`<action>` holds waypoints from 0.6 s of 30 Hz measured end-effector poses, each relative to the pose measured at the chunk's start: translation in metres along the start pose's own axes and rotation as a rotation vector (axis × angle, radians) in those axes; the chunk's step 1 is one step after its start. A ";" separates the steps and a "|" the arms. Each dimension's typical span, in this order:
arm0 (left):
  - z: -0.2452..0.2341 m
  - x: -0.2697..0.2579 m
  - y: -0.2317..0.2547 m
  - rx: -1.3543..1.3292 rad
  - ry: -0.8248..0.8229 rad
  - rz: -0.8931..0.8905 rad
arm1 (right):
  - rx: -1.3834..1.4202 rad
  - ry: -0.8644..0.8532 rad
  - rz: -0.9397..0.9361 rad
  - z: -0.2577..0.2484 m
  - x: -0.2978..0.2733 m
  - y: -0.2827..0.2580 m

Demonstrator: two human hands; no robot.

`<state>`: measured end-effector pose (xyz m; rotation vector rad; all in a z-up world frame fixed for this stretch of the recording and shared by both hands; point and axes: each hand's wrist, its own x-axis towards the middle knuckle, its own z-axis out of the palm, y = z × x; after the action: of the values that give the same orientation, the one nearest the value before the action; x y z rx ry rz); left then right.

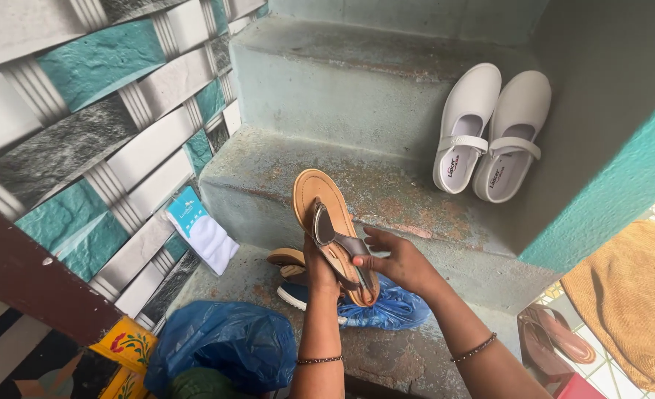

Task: The recorder takes several pairs of shoes out of boxes and plastic bags and arranges them neatly on the stairs.

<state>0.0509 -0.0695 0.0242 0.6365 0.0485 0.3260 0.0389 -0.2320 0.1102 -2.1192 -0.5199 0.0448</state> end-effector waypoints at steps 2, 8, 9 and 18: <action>0.004 0.001 0.000 0.008 -0.004 0.021 | -0.046 -0.083 0.036 0.001 0.000 -0.011; 0.027 0.014 -0.003 -0.049 -0.051 0.093 | 0.024 0.098 0.025 0.022 0.021 0.011; 0.033 0.016 0.000 -0.086 -0.066 0.107 | 0.153 0.239 -0.064 0.027 0.028 0.020; 0.001 0.080 -0.053 0.054 -0.194 0.132 | 0.811 0.422 0.150 0.030 0.083 0.078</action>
<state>0.1421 -0.0852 -0.0023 0.7241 -0.1715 0.3901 0.1347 -0.2148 0.0435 -1.3108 -0.0551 -0.0920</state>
